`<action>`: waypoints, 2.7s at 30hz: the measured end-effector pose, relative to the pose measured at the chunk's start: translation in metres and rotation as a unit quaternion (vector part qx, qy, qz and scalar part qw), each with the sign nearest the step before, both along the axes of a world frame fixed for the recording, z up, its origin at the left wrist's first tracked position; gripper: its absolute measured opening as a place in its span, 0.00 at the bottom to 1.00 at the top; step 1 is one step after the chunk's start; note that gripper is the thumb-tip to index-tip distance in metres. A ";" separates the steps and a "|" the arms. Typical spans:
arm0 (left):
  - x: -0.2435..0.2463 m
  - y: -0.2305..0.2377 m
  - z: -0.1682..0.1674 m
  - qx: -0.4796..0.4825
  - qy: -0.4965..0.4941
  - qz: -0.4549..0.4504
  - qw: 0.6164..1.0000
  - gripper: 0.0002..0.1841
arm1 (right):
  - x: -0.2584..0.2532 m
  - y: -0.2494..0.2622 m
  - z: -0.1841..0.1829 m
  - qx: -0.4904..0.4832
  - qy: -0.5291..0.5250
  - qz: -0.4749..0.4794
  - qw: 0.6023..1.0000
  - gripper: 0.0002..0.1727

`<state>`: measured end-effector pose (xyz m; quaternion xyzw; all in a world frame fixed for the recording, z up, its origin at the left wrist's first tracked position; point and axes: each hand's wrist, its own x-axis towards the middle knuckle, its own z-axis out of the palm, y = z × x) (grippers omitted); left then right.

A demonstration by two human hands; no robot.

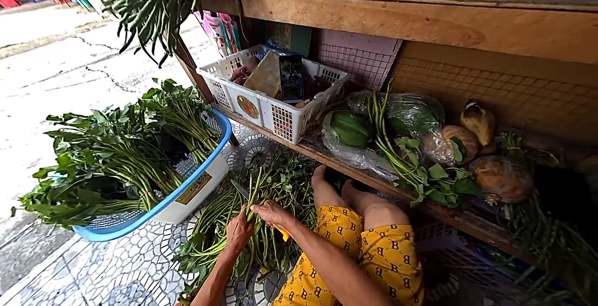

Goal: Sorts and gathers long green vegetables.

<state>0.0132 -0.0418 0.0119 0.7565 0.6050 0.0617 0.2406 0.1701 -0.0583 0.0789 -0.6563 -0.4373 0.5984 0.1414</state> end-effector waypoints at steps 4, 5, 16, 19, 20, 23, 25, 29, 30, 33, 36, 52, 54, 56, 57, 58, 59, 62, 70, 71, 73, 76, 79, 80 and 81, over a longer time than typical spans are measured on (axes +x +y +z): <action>0.001 0.004 0.002 -0.020 0.000 -0.003 1.000 0.26 | 0.002 -0.001 0.001 0.002 -0.003 -0.005 1.000 0.34; 0.002 0.006 0.003 -0.025 0.005 -0.005 1.000 0.27 | 0.003 -0.001 0.004 0.004 -0.007 0.003 1.000 0.34; 0.001 0.009 0.001 0.001 -0.006 0.006 1.000 0.27 | -0.005 0.000 0.001 0.013 0.025 -0.022 0.999 0.29; 0.000 0.009 -0.001 0.006 -0.019 0.006 1.000 0.26 | -0.002 -0.001 0.008 0.017 0.005 -0.007 1.000 0.30; -0.001 0.009 -0.003 0.008 -0.022 0.006 1.000 0.26 | -0.001 -0.001 0.010 0.029 -0.013 0.007 0.999 0.31; -0.004 0.007 -0.008 0.019 -0.026 0.005 0.999 0.27 | -0.001 0.000 0.009 0.038 -0.031 0.021 0.999 0.30; -0.003 0.006 -0.006 0.025 -0.030 0.005 0.999 0.27 | -0.002 0.000 0.003 0.027 -0.004 -0.013 1.000 0.28; -0.001 0.011 0.003 -0.005 -0.010 0.003 1.000 0.27 | 0.000 0.002 0.003 0.011 0.024 -0.020 0.999 0.34; -0.001 0.011 0.003 -0.008 -0.007 0.002 1.000 0.27 | 0.001 0.001 0.004 0.014 0.021 -0.012 1.000 0.35; -0.004 0.012 0.000 -0.010 -0.006 0.003 1.000 0.27 | -0.002 0.001 0.004 0.025 0.007 0.000 1.000 0.32; -0.007 0.013 -0.005 -0.005 -0.008 0.010 1.000 0.27 | -0.006 0.000 0.004 0.012 0.020 -0.004 1.000 0.28; 0.003 0.025 0.019 -0.022 0.022 -0.023 0.999 0.27 | 0.005 0.001 0.006 0.039 0.019 -0.015 0.999 0.31; 0.005 0.022 0.021 -0.023 0.025 -0.021 0.999 0.27 | 0.003 0.001 0.008 0.049 -0.022 0.001 0.999 0.34; 0.006 0.023 0.021 -0.022 0.021 -0.017 0.999 0.27 | 0.003 0.002 0.010 0.048 -0.023 -0.004 0.999 0.34; 0.005 0.024 0.021 -0.020 0.018 -0.012 1.000 0.27 | 0.002 0.002 0.009 0.042 -0.015 -0.013 0.999 0.33; 0.002 0.027 0.019 -0.017 0.017 -0.005 1.000 0.27 | 0.001 0.001 0.006 0.032 -0.002 -0.021 0.999 0.30; -0.002 0.031 0.018 -0.015 0.017 0.007 1.000 0.27 | 0.002 0.000 0.005 0.013 0.020 -0.030 0.999 0.28; -0.006 0.038 0.022 -0.012 0.019 0.015 1.000 0.27 | 0.007 -0.001 0.005 -0.008 0.048 -0.044 0.998 0.28; 0.004 0.028 0.033 0.012 0.025 -0.046 0.999 0.27 | 0.010 0.009 -0.001 0.050 -0.018 -0.017 0.998 0.40; 0.005 0.027 0.034 0.017 0.030 -0.053 0.998 0.27 | 0.010 0.010 -0.003 0.059 -0.034 -0.015 0.998 0.41; 0.009 0.024 0.037 0.019 0.041 -0.067 0.997 0.27 | 0.011 0.013 -0.001 0.069 -0.056 -0.011 0.996 0.43; 0.012 0.021 0.038 0.005 0.073 -0.081 0.994 0.27 | 0.012 0.013 0.000 0.080 -0.088 -0.002 0.993 0.45; 0.011 0.019 0.031 0.013 0.083 -0.089 0.992 0.28 | 0.012 0.010 -0.002 0.076 -0.104 -0.001 0.992 0.45; 0.012 0.019 0.030 0.021 0.082 -0.089 0.992 0.28 | 0.011 0.009 -0.003 0.079 -0.094 -0.015 0.992 0.44; 0.012 0.020 0.029 0.027 0.081 -0.088 0.993 0.28 | 0.010 0.009 -0.005 0.085 -0.075 -0.034 0.993 0.43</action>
